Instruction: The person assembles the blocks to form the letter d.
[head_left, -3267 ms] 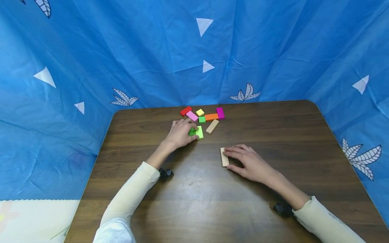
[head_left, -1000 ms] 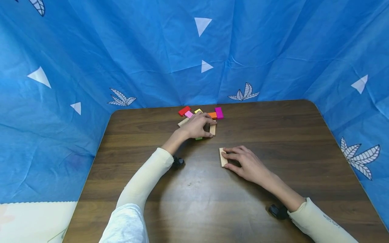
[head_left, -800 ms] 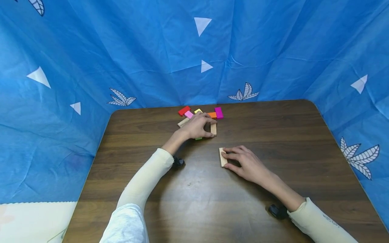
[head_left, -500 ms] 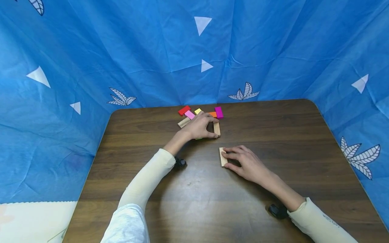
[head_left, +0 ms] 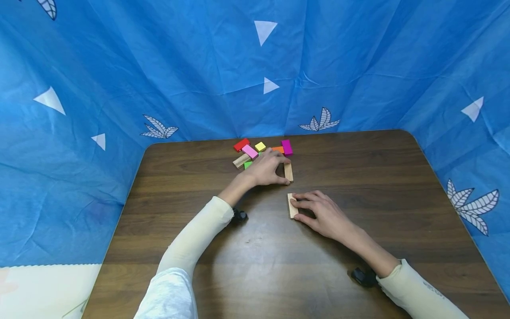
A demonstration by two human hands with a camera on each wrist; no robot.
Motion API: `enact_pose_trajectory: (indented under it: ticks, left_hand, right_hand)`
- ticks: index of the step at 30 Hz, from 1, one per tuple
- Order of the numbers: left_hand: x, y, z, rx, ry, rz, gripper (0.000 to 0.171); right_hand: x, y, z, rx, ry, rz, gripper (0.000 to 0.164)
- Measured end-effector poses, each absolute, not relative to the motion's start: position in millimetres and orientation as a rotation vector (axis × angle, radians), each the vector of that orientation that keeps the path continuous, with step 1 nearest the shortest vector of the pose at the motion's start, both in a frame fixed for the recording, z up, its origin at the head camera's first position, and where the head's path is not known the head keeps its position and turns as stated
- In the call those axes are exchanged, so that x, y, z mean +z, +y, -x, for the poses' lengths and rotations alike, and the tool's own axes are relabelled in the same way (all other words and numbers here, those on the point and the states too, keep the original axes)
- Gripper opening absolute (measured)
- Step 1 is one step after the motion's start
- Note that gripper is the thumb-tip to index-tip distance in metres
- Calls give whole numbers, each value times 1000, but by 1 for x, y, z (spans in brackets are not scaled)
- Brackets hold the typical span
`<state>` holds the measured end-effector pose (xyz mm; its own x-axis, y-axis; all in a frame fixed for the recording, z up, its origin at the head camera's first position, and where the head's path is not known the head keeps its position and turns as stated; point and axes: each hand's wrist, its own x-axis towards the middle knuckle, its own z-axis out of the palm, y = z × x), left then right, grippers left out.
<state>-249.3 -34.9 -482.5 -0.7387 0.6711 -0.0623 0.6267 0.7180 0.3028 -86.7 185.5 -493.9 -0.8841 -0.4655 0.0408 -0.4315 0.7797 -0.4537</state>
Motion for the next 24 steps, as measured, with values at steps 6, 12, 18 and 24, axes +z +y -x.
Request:
enact_pose_trajectory:
  ticks: [6, 12, 18, 24]
  left_hand:
    - [-482, -36, 245, 398, 2745, -1044, 72]
    - [-482, -36, 241, 402, 2752, -1049, 72]
    - [-483, -37, 239, 407, 2745, -1065, 71]
    - [-484, -39, 239, 453, 2732, -1075, 56]
  right_hand:
    - [-493, 186, 87, -729, 2883, 743, 52]
    - [-493, 187, 88, -725, 2882, 750, 52]
    - [-493, 187, 89, -716, 2887, 743, 52]
    - [-493, 186, 89, -733, 2875, 739, 52]
